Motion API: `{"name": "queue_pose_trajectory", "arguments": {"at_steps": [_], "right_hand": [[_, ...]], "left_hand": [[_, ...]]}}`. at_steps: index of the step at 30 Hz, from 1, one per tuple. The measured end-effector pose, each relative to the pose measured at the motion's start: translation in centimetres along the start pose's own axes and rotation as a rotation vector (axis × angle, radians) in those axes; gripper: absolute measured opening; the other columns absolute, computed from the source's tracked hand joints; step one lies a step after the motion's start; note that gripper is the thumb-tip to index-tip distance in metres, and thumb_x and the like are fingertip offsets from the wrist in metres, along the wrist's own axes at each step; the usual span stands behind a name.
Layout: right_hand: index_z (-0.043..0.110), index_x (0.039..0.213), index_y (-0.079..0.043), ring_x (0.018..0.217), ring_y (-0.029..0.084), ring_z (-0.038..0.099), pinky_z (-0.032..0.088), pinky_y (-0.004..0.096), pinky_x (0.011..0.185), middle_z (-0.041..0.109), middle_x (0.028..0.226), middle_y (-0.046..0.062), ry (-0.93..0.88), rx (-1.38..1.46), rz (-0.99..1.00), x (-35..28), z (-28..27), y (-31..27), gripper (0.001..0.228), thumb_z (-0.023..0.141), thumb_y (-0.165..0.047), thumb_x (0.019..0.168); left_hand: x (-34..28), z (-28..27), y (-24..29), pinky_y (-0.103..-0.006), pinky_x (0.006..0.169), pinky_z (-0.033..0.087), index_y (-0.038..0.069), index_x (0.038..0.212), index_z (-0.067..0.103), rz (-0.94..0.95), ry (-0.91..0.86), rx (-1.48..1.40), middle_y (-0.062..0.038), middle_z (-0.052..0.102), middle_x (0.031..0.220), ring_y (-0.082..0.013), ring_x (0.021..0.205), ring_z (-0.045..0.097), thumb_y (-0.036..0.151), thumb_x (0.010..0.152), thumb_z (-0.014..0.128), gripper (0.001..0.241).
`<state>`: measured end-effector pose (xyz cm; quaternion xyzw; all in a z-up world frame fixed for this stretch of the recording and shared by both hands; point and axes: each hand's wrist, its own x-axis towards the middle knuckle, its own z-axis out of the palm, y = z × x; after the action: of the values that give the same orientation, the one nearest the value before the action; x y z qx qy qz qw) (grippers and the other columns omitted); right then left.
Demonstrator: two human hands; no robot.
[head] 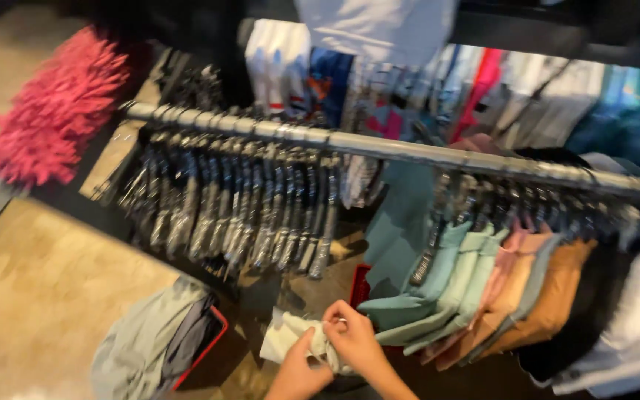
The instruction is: The person browses a clothing rack in a store, removing various shirts and tops from hangers and placing them into a red shopping basket. The person handles items of different colors, including gray, light blue, pink, and brown, repeatedly moving between the rack and the basket.
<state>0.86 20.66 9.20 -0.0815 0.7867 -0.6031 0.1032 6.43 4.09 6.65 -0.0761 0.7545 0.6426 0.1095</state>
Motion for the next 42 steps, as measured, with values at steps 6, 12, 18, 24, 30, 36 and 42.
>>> {"name": "queue_pose_trajectory", "arguments": {"at_steps": [6,12,18,24,30,36,42], "right_hand": [[0.067,0.105,-0.003,0.076,0.010,0.057,0.049,0.028,0.069,0.067,0.085,0.005,-0.251,0.177,0.143,1.2,3.3,-0.5,0.018,0.072,-0.009,0.089],[0.054,0.137,-0.009,0.136,0.026,0.053,0.039,0.038,0.112,0.057,0.141,0.011,-0.365,0.021,-0.350,2.5,3.9,-5.2,0.076,0.073,0.000,0.064],[0.063,0.132,-0.009,0.130,0.032,0.050,0.033,0.040,0.111,0.062,0.136,0.015,-0.642,-0.333,-0.441,7.3,13.7,3.3,0.088,0.091,-0.015,0.049],[0.070,0.115,-0.003,0.108,0.029,0.070,0.053,0.038,0.096,0.075,0.110,0.016,-0.651,-0.169,-0.528,12.4,24.1,1.2,0.046,0.075,-0.013,0.071],[0.071,0.115,0.000,0.094,0.024,0.075,0.056,0.035,0.086,0.078,0.100,0.016,-0.724,0.046,-0.510,12.7,32.7,-14.9,0.038,0.071,-0.012,0.078],[0.070,0.116,0.001,0.099,0.024,0.076,0.056,0.034,0.089,0.078,0.104,0.016,-0.972,0.104,-0.580,5.9,44.0,-24.1,0.038,0.071,-0.013,0.080],[0.066,0.121,0.001,0.107,0.023,0.073,0.055,0.034,0.094,0.076,0.112,0.017,-1.052,0.272,-0.546,4.5,50.8,-24.1,0.038,0.070,-0.013,0.086]], "left_hand": [[-2.4,-2.3,0.7,-0.0343,0.079,0.056,0.000,0.115,0.066,0.112,0.278,0.068,-0.013,0.075,0.100,-0.0232,0.094,0.074,0.008,0.066,0.080,0.051],[-3.8,-6.6,-0.5,-0.0316,0.071,0.058,-0.001,0.104,0.072,0.136,0.731,-0.028,-0.010,0.080,0.086,-0.0145,0.078,0.075,0.010,0.075,0.082,0.032],[-9.0,-11.9,9.2,-0.0288,0.080,0.054,0.000,0.107,0.069,0.375,0.523,-0.441,-0.007,0.074,0.098,-0.0109,0.088,0.065,0.007,0.085,0.082,0.026],[-16.2,-23.2,7.6,-0.0321,0.080,0.054,0.006,0.109,0.068,0.584,1.159,-0.159,-0.005,0.068,0.097,-0.0152,0.088,0.066,0.000,0.081,0.079,0.031],[-18.8,-37.4,-23.6,-0.0350,0.077,0.050,0.011,0.124,0.065,0.585,1.457,-1.230,-0.002,0.071,0.110,-0.0185,0.094,0.066,0.011,0.089,0.073,0.036],[-11.3,-32.2,-34.6,-0.0461,0.083,0.056,0.017,0.129,0.064,0.484,1.197,-0.811,-0.008,0.072,0.117,-0.0304,0.105,0.069,0.045,0.107,0.057,0.035],[-14.7,-34.7,-28.7,-0.0462,0.097,0.052,0.018,0.138,0.056,0.145,1.344,-1.027,-0.002,0.063,0.132,-0.0241,0.120,0.061,0.052,0.098,0.055,0.053]]}}
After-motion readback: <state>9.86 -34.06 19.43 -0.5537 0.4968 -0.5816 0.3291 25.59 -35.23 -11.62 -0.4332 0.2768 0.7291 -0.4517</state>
